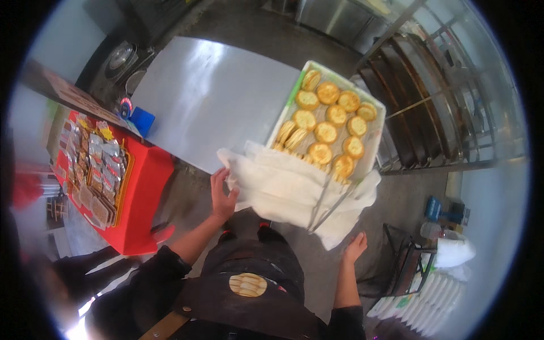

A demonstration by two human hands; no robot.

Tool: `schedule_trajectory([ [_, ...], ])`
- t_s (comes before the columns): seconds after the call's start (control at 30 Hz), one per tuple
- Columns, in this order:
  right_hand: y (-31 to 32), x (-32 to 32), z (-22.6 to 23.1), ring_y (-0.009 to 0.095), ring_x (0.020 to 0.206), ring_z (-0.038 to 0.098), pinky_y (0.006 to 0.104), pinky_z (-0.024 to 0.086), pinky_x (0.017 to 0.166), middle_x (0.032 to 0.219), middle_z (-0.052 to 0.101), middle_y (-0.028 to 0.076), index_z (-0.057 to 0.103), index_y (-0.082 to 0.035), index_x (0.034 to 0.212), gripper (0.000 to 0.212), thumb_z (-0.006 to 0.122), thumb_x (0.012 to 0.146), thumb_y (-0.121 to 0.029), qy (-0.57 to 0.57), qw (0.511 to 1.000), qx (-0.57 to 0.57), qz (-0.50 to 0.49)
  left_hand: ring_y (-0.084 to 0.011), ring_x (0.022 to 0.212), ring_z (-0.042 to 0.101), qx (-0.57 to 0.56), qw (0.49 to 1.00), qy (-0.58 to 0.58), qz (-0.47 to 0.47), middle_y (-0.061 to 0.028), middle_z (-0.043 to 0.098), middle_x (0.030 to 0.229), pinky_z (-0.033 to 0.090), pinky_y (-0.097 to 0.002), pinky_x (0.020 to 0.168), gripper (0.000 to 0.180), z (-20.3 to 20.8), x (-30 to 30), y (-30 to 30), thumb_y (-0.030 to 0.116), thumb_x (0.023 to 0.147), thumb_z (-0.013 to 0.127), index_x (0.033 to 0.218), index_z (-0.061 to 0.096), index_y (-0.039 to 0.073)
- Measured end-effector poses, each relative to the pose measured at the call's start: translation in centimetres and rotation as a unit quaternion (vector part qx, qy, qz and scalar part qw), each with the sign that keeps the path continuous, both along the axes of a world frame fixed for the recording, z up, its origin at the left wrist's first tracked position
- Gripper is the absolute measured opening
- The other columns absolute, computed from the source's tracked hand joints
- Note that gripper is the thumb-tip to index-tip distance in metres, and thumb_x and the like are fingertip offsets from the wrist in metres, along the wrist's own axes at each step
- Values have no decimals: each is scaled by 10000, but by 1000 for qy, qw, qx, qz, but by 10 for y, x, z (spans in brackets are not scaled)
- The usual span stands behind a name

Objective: The person transfers baked pastries from metal trays into white plastic bins using tongs, then places the bins on a rack. The person also handles dough on a stainless steel table and packs pastries into a plastic bag.

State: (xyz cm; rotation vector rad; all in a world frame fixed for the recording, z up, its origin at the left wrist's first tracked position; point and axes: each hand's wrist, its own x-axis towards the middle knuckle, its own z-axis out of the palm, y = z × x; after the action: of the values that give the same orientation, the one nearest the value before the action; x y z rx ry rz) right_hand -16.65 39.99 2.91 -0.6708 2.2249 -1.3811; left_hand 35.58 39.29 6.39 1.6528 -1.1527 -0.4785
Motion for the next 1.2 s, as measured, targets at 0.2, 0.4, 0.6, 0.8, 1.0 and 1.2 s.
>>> schedule_trajectory([
  [0.2,185,28,-19,203,769,659,309,516,602,1041,684,76,629,-19,1329,444,638,1029,-346,-141,954,255,65,-287,1057,684,286,947,145,-21,-157,604,1272,538,-407,966,472,-115,43,144,227,884,718,1315,610,70],
  [0.4,174,143,-52,222,896,715,353,569,759,1141,708,104,595,-39,1375,454,685,1013,-298,-150,774,483,382,-270,1002,741,424,880,215,-7,-119,771,1045,568,-400,914,340,-227,59,212,269,891,736,1171,719,76],
  [0.6,47,250,-198,249,935,748,401,619,783,1020,732,113,629,-34,1181,407,674,1024,-407,-320,798,350,373,-283,1052,737,364,898,246,-2,-141,760,1124,569,-396,920,376,-313,45,152,263,907,739,1231,689,78],
  [0.8,-93,318,-316,373,1308,585,499,504,1127,1486,518,227,426,10,1498,737,640,1007,-497,-549,804,221,57,-267,1088,715,203,899,384,50,-160,708,1189,556,-385,955,449,-372,-6,66,239,919,748,1293,634,19],
  [1.0,-163,312,-408,430,1397,498,531,447,1181,1553,454,242,410,-1,1540,654,541,1062,-427,-658,733,157,63,-401,1345,551,143,927,325,122,-266,532,1447,474,-449,1121,935,-400,-16,2,435,805,841,1496,414,-29],
  [1.2,-199,257,-514,433,1345,537,487,609,995,1508,501,243,472,-7,1493,469,461,1092,-249,-707,671,105,199,-408,1302,592,303,826,449,157,-271,550,1431,497,-472,1096,1135,-426,18,-156,531,694,903,1474,296,-27],
])
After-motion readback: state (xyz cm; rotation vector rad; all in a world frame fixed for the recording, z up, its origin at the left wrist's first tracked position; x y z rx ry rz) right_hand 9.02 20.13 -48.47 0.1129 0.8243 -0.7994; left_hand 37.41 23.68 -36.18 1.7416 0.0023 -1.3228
